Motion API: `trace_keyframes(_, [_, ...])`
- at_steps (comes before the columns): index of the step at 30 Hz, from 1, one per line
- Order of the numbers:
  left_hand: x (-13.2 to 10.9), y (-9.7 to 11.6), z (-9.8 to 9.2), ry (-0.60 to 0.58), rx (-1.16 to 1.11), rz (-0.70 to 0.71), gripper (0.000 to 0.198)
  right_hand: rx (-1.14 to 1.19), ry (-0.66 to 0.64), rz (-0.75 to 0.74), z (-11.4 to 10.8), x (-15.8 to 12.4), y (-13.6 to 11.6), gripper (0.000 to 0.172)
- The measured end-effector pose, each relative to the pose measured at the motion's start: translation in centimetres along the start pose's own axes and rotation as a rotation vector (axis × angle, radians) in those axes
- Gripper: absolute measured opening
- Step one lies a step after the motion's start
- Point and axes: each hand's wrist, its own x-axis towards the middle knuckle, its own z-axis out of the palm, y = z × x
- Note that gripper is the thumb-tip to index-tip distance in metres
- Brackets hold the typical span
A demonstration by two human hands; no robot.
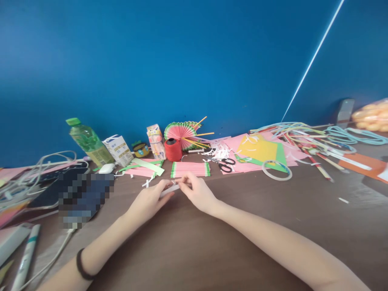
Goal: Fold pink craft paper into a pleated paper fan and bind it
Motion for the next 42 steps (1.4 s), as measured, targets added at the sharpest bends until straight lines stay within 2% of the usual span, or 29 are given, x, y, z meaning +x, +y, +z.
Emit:
trace_keyframes(4, [-0.1, -0.3, 0.1, 0.075, 0.106, 0.119, 0.019, -0.056, -0.028, 0.039, -0.3, -0.1, -1.0, 0.014])
trace_keyframes(8, [-0.1, -0.4, -0.3, 0.103, 0.154, 0.099, 0.023, -0.07, -0.067, -0.025, -1.2, 0.6, -1.5, 0.011])
trace_keyframes(10, [0.0, -0.5, -0.6, 0.106, 0.161, 0.062, 0.022, -0.106, 0.014, -0.05, -2.6, 1.5, -1.2, 0.009])
trace_keyframes(11, [0.0, -0.5, -0.8, 0.107, 0.159, 0.041, 0.021, -0.169, 0.082, -0.047, -3.5, 2.0, -0.9, 0.014])
trace_keyframes(14, [0.1, -0.5, -1.2, 0.095, 0.137, -0.017, 0.018, -0.572, 0.197, 0.073, -7.2, 3.5, 0.7, 0.017])
trace_keyframes(17, [0.1, -0.4, -1.2, 0.079, 0.105, -0.039, 0.016, -1.047, 0.207, 0.237, -10.9, 4.2, 2.3, 0.022])
trace_keyframes(19, [0.1, -0.5, -1.2, 0.07, 0.084, -0.04, 0.016, -1.214, 0.187, 0.314, -12.4, 4.1, 3.0, 0.024])
trace_keyframes(22, [0.1, -0.5, -1.0, 0.062, 0.067, -0.04, 0.016, -1.209, 0.089, 0.382, -13.3, 3.9, 3.2, 0.028])
trace_keyframes(30, [0.1, -0.5, -1.1, 0.048, 0.068, -0.036, 0.017, -1.143, -0.014, 0.412, -13.8, 3.7, 2.0, 0.039])
trace_keyframes(36, [0.1, -0.5, -1.2, 0.041, 0.048, -0.066, 0.019, -1.022, -0.008, 0.378, -13.9, 3.5, 0.6, 0.051])
trace_keyframes(39, [0.1, -0.5, -1.2, 0.032, 0.043, -0.085, 0.019, -0.958, 0.011, 0.309, -14.0, 3.6, 0.5, 0.046])
trace_keyframes(42, [0.2, -0.4, -1.3, 0.025, 0.034, -0.083, 0.018, -0.938, -0.027, 0.354, -13.8, 3.8, 0.9, 0.035])
